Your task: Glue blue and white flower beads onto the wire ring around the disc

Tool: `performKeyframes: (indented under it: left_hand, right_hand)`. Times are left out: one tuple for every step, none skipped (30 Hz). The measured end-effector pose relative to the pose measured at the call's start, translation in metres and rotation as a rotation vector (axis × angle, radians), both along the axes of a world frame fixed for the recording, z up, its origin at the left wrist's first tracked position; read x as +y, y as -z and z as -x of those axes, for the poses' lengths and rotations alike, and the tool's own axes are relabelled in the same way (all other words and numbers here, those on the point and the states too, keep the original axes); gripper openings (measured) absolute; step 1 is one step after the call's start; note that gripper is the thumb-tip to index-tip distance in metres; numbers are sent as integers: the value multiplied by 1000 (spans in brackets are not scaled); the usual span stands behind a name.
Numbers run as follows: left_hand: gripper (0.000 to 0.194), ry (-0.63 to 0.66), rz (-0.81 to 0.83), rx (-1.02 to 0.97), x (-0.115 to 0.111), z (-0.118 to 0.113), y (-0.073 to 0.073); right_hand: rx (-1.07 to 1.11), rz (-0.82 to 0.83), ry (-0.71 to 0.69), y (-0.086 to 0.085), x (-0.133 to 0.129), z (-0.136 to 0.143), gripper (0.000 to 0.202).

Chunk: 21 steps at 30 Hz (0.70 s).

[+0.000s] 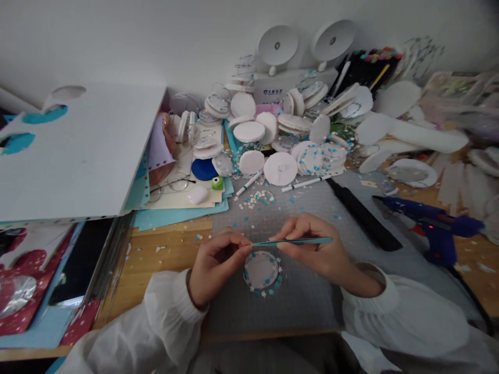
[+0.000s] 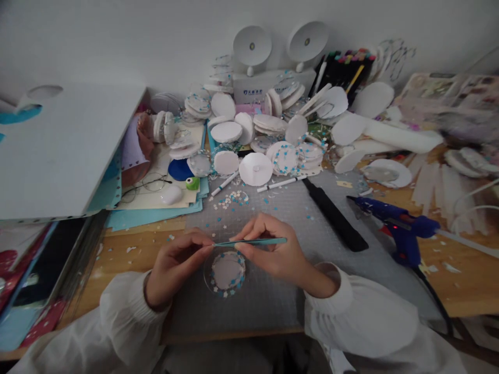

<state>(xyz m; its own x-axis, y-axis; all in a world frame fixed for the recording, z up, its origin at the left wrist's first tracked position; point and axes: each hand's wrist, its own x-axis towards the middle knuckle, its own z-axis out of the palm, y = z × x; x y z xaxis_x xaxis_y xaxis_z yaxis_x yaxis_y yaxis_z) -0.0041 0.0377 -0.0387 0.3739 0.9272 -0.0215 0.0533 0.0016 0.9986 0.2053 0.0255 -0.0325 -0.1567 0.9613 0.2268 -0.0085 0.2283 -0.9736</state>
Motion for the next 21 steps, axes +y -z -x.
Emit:
performKeyframes:
  left_hand:
    - [8, 1, 4, -5, 0, 0, 0]
    - [7, 3, 6, -9, 0, 0, 1]
    - [7, 5, 3, -9, 0, 0, 1]
    - [7, 7, -4, -6, 1, 0, 1]
    - [7, 11, -14, 0, 1, 0, 1]
    - [7, 17, -28, 7, 1, 0, 1]
    - [8, 24, -43, 13, 1, 0, 1]
    - [8, 33, -57, 18, 1, 0, 0]
    - [7, 40, -69, 20, 0, 1, 0]
    - [8, 44, -77, 20, 0, 1, -1]
    - [8, 45, -83, 19, 0, 1, -1]
    - [8, 44, -86, 19, -1, 1, -2]
    - [8, 39, -87, 19, -1, 1, -2]
    - [8, 33, -87, 18, -1, 1, -2]
    - [8, 25, -87, 17, -1, 1, -2]
    - [8, 18, -86, 18, -1, 1, -2]
    - [9, 13, -84, 19, -1, 0, -2]
    - [10, 7, -82, 20, 0, 0, -2]
    - [11, 3, -83, 20, 0, 0, -3]
    - [12, -1, -88, 19, 0, 0, -3]
    - [12, -5, -95, 16, 0, 0, -4]
  right_hand:
    - [1, 4, -2, 0, 0, 0, 16]
    - [5, 12, -8, 1, 0, 0, 16]
    - [12, 22, -17, 1, -1, 0, 16]
    - [19, 34, -25, 2, -1, 0, 16]
    - [25, 49, -33, 2, -1, 0, 16]
    - [30, 64, -38, 3, -1, 0, 17]
    - [36, 78, -40, 3, -1, 0, 17]
    - [42, 86, -40, 4, -1, 0, 17]
    - [48, 90, -39, 4, -1, 0, 17]
    - [55, 91, -36, 4, -1, 0, 17]
    - [61, 90, -32, 4, -1, 0, 17]
    - [68, 90, -27, 4, -1, 0, 18]
    - [76, 94, -21, 4, 0, 0, 18]
    - [84, 100, -13, 4, 0, -1, 19]
    - [88, 106, -2, 4, 1, -1, 20]
    - [90, 109, 10, 5, 1, -2, 20]
    - [91, 107, 23, 5, 2, -3, 20]
    - [91, 101, 37, 5, 3, -4, 20]
    - [91, 90, 54, 5, 4, -6, 19]
    - [87, 74, 78, 4, 4, -7, 19]
    - [74, 53, 105, 3, 4, -8, 19]
